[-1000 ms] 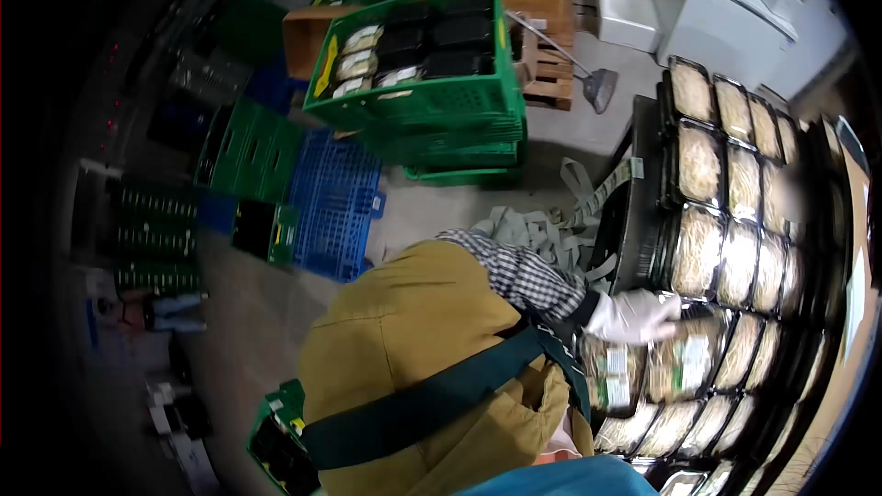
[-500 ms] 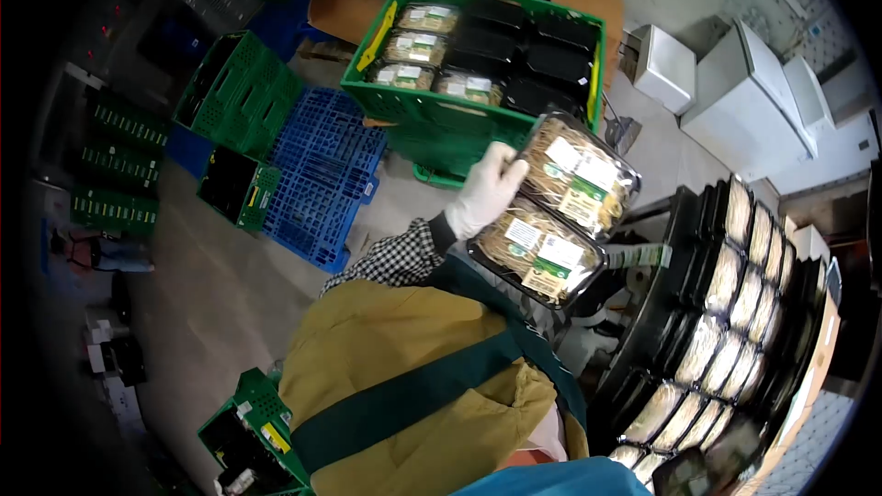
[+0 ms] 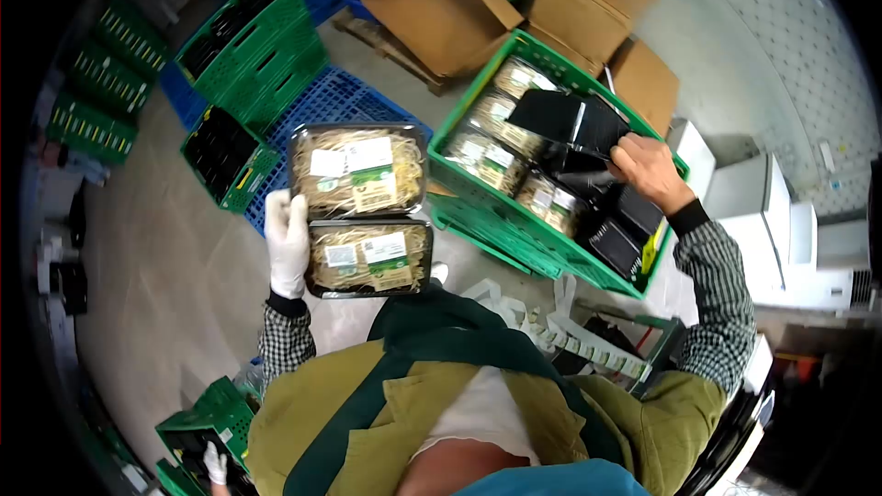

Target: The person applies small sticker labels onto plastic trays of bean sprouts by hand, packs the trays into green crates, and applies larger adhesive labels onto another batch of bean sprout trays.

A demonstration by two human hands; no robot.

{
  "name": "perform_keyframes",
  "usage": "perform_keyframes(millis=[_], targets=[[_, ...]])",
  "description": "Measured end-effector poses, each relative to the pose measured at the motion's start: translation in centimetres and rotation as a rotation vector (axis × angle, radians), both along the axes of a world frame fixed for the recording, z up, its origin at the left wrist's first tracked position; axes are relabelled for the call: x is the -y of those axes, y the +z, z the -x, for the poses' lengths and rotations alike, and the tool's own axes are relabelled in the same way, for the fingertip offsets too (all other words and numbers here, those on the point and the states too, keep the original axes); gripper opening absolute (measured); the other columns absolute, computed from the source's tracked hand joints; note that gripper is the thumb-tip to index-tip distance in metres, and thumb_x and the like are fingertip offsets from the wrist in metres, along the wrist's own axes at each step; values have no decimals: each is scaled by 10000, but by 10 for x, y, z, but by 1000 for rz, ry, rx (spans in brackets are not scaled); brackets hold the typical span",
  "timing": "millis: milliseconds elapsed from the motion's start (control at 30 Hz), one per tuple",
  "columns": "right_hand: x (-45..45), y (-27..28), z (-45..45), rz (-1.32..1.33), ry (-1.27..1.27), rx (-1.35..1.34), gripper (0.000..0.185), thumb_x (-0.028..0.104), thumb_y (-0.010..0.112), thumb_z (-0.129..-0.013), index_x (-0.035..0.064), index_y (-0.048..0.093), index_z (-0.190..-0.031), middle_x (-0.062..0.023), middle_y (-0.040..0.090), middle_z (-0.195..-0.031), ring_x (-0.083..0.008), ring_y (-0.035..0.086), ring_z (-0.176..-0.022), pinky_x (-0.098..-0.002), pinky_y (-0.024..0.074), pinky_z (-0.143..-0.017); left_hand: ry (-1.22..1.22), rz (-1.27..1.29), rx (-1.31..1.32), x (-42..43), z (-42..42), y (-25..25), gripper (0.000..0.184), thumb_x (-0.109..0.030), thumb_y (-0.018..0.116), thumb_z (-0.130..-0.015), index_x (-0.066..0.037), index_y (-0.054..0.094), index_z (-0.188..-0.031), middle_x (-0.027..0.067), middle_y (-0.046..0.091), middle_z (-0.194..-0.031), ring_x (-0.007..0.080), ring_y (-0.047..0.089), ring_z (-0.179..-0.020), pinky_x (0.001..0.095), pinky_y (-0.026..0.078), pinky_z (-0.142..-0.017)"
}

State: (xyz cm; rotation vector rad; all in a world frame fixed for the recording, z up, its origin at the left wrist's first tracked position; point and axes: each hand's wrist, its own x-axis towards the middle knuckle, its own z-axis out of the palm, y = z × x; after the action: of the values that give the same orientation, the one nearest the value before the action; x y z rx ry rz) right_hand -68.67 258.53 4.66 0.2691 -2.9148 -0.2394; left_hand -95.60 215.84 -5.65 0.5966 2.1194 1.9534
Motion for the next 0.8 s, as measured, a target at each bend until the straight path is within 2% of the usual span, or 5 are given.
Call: perform_keyframes(millis=[200,367,633,733,800], targets=[[-105,-188,75,-203,-127,-124,356,86,494,-814,29,540,-1162,-156,554,-1084,-323,526,-997,-440,409,-851,338,291,-148,48,6,-19,174,-181,587,-912,-34,506,-956,49,584,-779,102,525,-675,265,451,-611],[-20,-180,124,390,-257,-150,493,183,633,-822,7,476,-1255,-222,499,-1247,-386,474,-1142,-440,364,-984,175,283,71,40,5,3,254,-255,554,-920,-26,479,-1001,105,619,-753,161,586,-678,304,474,-633],[-3,-205,136,125,-276,-23,575,187,659,-826,117,433,-1350,-184,375,-1404,-362,338,-1304,-462,278,-1070,-131,245,-38,-25,-6,12,278,-282,558,-916,-42,461,-1019,125,615,-793,217,615,-725,336,486,-661],[33,-138,130,1594,-21,210,595,306,598,-901,5,387,-1369,-162,447,-1359,-277,437,-1250,-359,326,-1044,-320,241,-134,-72,-11,14,283,-289,553,-918,-42,453,-1014,168,615,-807,297,637,-743,369,491,-649],[45,-110,106,1604,34,360,731,388,680,-822,-24,390,-1353,-143,491,-1304,-217,482,-1176,-339,362,-1007,-457,202,-167,-96,-21,25,288,-290,546,-922,-38,449,-1022,188,620,-823,333,635,-757,384,493,-656]])
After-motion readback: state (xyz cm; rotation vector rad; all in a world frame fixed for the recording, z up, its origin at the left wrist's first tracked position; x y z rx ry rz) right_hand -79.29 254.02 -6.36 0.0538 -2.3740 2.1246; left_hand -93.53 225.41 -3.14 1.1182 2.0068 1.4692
